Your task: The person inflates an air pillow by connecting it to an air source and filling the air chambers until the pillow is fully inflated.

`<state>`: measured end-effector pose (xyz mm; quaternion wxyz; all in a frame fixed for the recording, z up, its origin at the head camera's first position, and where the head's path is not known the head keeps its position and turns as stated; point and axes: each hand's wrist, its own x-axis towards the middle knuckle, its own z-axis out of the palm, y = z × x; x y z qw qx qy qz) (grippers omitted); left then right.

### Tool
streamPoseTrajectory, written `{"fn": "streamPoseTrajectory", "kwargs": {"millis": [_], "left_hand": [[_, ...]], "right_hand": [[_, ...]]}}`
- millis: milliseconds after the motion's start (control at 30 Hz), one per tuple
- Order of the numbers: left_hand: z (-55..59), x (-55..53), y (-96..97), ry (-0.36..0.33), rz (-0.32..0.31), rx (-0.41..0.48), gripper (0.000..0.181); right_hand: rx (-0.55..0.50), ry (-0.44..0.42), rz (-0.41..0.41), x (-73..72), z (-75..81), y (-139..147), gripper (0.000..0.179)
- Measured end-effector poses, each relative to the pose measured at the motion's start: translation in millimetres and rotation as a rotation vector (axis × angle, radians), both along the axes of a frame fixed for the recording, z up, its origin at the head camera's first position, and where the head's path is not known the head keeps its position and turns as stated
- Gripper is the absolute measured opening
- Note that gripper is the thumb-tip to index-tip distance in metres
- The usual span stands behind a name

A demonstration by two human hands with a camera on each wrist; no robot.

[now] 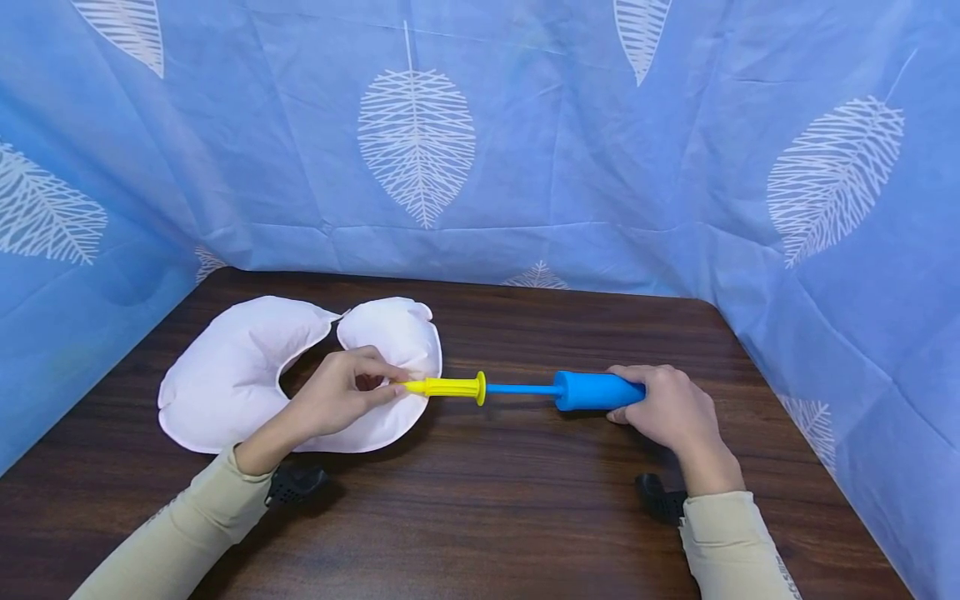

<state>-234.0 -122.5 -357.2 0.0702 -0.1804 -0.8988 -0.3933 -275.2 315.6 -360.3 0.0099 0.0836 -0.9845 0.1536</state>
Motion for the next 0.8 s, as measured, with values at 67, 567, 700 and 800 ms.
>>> {"fn": "streamPoseTrajectory", "kwargs": {"millis": [67,567,700,800], "left_hand": [[-0.1,-0.1,0.6,0.001,0.003,0.003,0.020],[0.4,0.1,0.6,0.041,0.019,0.011,0.016],[1.3,1.2,1.2,0.038,0.023,0.017,0.016],[2.2,2.0,2.3,0.023,0.023,0.017,0.017]], "right_hand": [[-0.001,-0.002,-0.004,0.3,0.9,1.7,0.072],[-0.039,0.144,0.168,12.5,-4.7,-76.8,0.067],[-0.022,0.173,0.180,18.1,-5.6,-91.2,0.067],[-0.015,0.176,0.171,20.5,-5.9,-91.8,0.067]]}}
